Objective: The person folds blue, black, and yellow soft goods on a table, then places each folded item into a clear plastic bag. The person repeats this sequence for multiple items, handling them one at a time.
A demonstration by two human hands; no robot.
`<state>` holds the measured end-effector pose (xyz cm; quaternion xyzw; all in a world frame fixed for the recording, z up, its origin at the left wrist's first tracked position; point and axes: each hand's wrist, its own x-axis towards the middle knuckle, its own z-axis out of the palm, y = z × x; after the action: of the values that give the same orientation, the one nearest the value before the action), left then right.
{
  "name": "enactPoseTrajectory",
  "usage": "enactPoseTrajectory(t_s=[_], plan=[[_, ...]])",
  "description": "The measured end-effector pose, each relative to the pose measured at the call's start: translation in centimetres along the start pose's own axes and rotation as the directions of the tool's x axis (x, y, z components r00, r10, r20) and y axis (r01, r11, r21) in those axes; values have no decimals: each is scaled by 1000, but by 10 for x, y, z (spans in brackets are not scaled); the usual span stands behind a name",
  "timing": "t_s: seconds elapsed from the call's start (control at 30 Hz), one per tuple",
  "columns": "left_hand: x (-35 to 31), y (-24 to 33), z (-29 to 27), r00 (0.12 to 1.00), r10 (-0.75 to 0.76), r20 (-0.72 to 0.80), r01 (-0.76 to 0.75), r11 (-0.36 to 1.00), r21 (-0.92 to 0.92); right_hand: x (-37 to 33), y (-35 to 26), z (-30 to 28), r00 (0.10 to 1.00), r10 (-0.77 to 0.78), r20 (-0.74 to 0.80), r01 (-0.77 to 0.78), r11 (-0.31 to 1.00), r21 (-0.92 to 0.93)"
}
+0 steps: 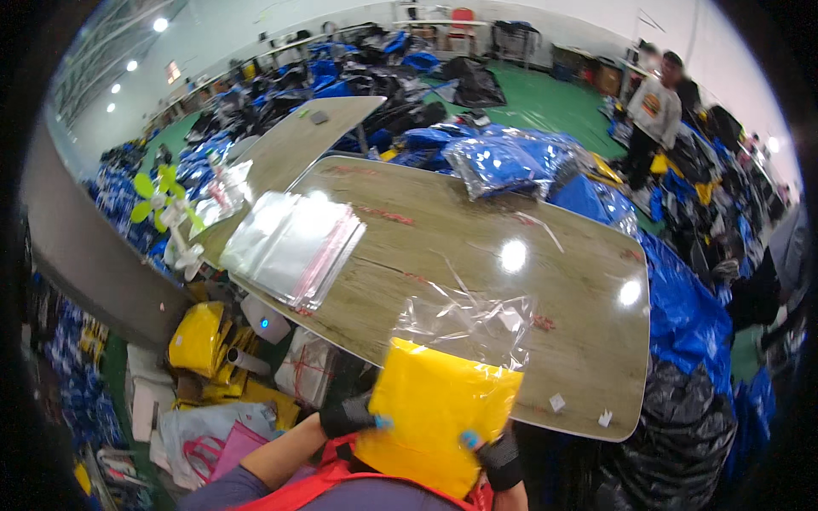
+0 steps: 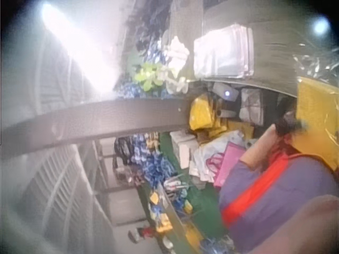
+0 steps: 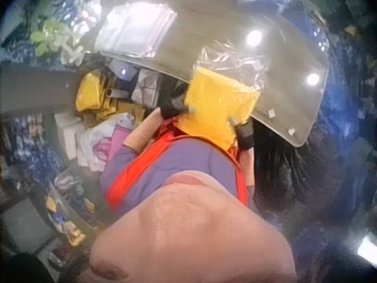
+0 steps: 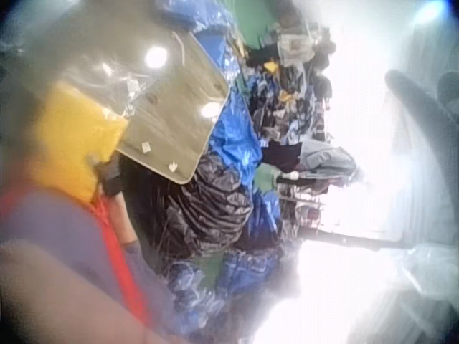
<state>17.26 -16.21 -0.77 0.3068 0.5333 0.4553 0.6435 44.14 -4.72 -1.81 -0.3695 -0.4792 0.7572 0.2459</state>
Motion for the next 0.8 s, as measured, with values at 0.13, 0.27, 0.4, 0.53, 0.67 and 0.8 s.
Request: enactPoseTrajectory(t_s=[0.13,0.27,0.4,0.53,0.67,0.8], plan=[[7,-2,-12,972,160,-172,-205,936,-288,-6,-4,8,969,-179,173,161,980,113],[3,-24,-7,973,224,60,-223,975,-16,-7,-12,-1,999,0,-39,6,989,150],[-11,-36,0,987,22,-162,-59,972,-227,-13,-13,-9,979,179,93,-168,979,-113],[-12,-26,-2,996,-85,-18,83,992,-92,-13,-12,-9,999,49,-5,-49,999,-10],[-9,-13,-1,975,-52,-214,-3,969,-247,-9,-10,-5,986,-39,163,28,997,69],[-6,-22,-4,904,214,371,-218,976,-31,-2,-14,-4,997,61,55,-71,974,214]])
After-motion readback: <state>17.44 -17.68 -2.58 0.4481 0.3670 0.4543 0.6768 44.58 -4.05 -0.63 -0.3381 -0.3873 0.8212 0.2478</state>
